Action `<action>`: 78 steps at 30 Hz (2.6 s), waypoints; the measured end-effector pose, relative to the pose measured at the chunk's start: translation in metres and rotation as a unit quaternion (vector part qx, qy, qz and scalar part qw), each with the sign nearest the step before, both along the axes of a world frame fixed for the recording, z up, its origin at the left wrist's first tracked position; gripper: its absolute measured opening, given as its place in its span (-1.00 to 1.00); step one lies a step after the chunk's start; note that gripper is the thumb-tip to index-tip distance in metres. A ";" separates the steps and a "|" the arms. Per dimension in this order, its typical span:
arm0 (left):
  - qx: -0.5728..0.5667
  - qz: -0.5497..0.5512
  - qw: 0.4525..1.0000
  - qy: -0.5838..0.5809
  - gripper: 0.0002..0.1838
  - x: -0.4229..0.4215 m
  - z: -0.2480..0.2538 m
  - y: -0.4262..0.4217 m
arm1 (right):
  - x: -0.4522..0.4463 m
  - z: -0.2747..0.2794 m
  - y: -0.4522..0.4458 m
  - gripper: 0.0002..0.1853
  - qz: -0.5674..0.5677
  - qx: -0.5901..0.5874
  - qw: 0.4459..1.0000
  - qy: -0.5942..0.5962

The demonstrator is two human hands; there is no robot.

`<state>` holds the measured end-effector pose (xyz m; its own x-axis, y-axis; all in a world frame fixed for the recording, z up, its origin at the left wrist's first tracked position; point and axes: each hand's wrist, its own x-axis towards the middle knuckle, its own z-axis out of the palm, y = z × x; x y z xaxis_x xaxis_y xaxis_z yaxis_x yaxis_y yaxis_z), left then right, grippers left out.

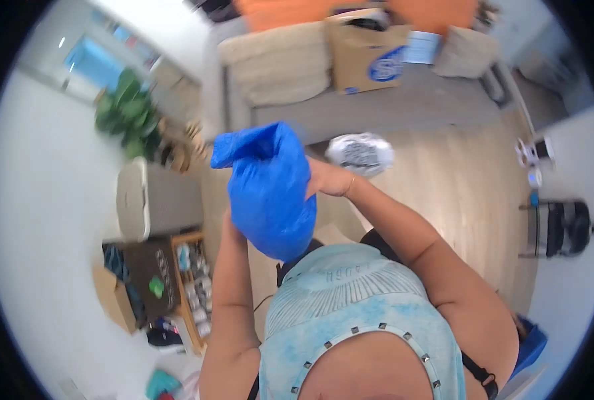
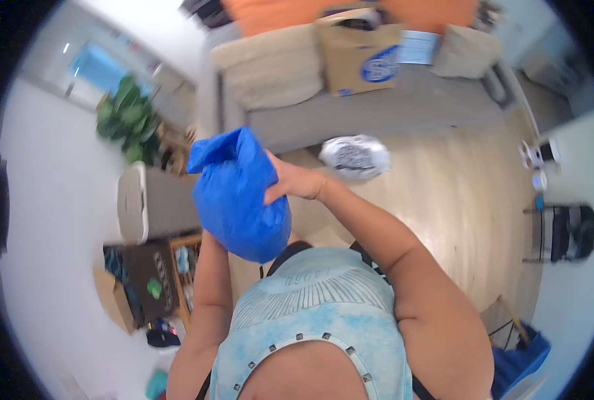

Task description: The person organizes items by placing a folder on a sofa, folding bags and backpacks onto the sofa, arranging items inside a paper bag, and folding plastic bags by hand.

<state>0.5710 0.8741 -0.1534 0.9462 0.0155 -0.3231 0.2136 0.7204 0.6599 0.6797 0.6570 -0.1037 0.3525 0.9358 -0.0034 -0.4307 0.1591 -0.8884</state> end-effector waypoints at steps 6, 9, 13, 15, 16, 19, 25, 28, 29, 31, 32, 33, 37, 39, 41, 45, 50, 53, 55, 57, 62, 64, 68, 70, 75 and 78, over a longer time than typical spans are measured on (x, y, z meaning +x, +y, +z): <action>0.259 -0.164 0.942 -0.137 -0.48 0.173 0.034 -0.292 | 0.034 0.013 -0.293 0.08 -0.442 -0.076 0.889 -0.087; 0.183 -0.310 0.919 -0.159 -0.44 0.213 0.050 -0.419 | 0.016 0.013 -0.411 0.01 -0.648 -0.050 0.759 0.033; 0.030 -0.502 0.847 -0.172 -0.17 0.231 0.080 -0.559 | -0.005 0.027 -0.524 0.05 -0.780 -0.068 0.620 0.056; 0.122 -0.540 0.800 -0.230 0.04 0.234 0.077 -0.619 | 0.000 0.025 -0.562 0.12 -0.797 -0.036 0.603 0.030; 0.119 -0.548 0.796 -0.227 0.04 0.243 0.076 -0.649 | 0.004 0.026 -0.584 0.19 -0.804 -0.005 0.595 -0.001; 0.093 -0.596 0.760 -0.239 -0.08 0.284 0.069 -0.741 | 0.007 0.018 -0.672 0.30 -0.731 0.043 0.681 0.029; 0.032 -0.655 0.753 -0.061 -0.20 0.334 0.022 -0.927 | 0.001 0.025 -0.823 0.29 -0.787 -0.022 0.616 -0.035; -0.062 -0.782 0.620 -0.010 -0.15 0.351 -0.036 -1.048 | -0.011 0.033 -0.879 0.12 -0.851 0.103 0.514 0.012; -0.065 -0.802 0.593 -0.005 -0.15 0.327 -0.019 -1.093 | -0.023 0.032 -0.903 0.12 -0.868 0.101 0.485 0.011; -0.019 -0.819 0.569 -0.066 -0.04 0.265 0.041 -1.164 | -0.048 0.030 -0.945 -0.01 -0.915 0.169 0.366 0.014; -0.022 -0.830 0.553 -0.068 -0.04 0.246 0.035 -1.201 | -0.065 0.028 -0.971 -0.01 -0.922 0.169 0.348 0.008; 0.018 -0.807 0.579 -0.114 -0.01 0.226 0.025 -1.238 | -0.088 0.026 -0.997 -0.05 -0.942 0.154 0.299 0.001; -0.037 -0.787 0.562 -0.250 0.04 0.118 0.053 -1.364 | -0.191 0.022 -1.112 -0.19 -0.975 0.123 0.186 -0.008; -0.101 -0.818 0.528 -0.204 0.14 0.076 0.058 -1.400 | -0.231 0.024 -1.157 -0.26 -0.972 0.157 0.171 0.035; -0.091 -0.866 0.459 -0.178 0.14 0.051 0.054 -1.451 | -0.261 0.034 -1.207 -0.27 -0.969 0.165 0.183 0.013; -0.077 -0.895 0.422 -0.122 -0.03 0.023 0.061 -1.536 | -0.290 0.036 -1.302 -0.28 -0.928 0.250 0.276 0.010; -0.076 -0.826 0.540 -0.144 -0.20 -0.022 0.051 -1.670 | -0.329 0.015 -1.447 -0.20 -0.938 0.217 0.271 0.007; -0.114 -0.784 0.582 -0.183 -0.20 -0.053 0.059 -1.783 | -0.340 0.006 -1.521 -0.05 -0.977 0.090 0.186 -0.052; -0.143 -0.764 0.585 -0.230 -0.22 -0.100 0.083 -1.867 | -0.362 0.010 -1.583 0.01 -0.978 0.027 0.178 -0.108; -0.152 -0.811 0.531 -0.191 -0.23 -0.152 0.084 -1.925 | -0.377 0.004 -1.629 -0.08 -0.984 0.095 0.150 -0.036; -0.189 -0.884 0.393 -0.168 -0.10 -0.296 0.093 -2.056 | -0.516 0.063 -1.737 -0.34 -0.982 0.160 -0.027 -0.102; -0.163 -0.892 0.349 -0.235 0.02 -0.350 0.058 -2.106 | -0.574 0.069 -1.761 -0.24 -0.988 0.075 -0.108 -0.080; -0.173 -0.813 0.442 -0.337 0.37 -0.453 0.105 -2.191 | -0.699 0.050 -1.808 -0.02 -0.965 -0.080 -0.250 0.027; -0.179 -0.770 0.433 -0.433 0.39 -0.495 0.134 -2.262 | -0.757 0.065 -1.838 0.07 -0.952 -0.149 -0.266 -0.006; -0.142 -0.459 0.297 -0.825 0.32 -0.558 0.216 -2.378 | -0.866 0.076 -1.943 0.10 -0.987 -0.109 -0.120 0.014; -0.083 -0.238 0.179 -0.951 0.30 -0.593 0.266 -2.392 | -0.915 0.102 -1.994 0.04 -0.986 -0.148 -0.080 0.020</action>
<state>-0.0222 -1.5184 0.1129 -0.7720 -0.0722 0.6315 -0.2195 0.9627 -0.1582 -0.2357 -1.3368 -0.0017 -0.4860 -0.8698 0.0857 0.1247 -0.1660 -0.9782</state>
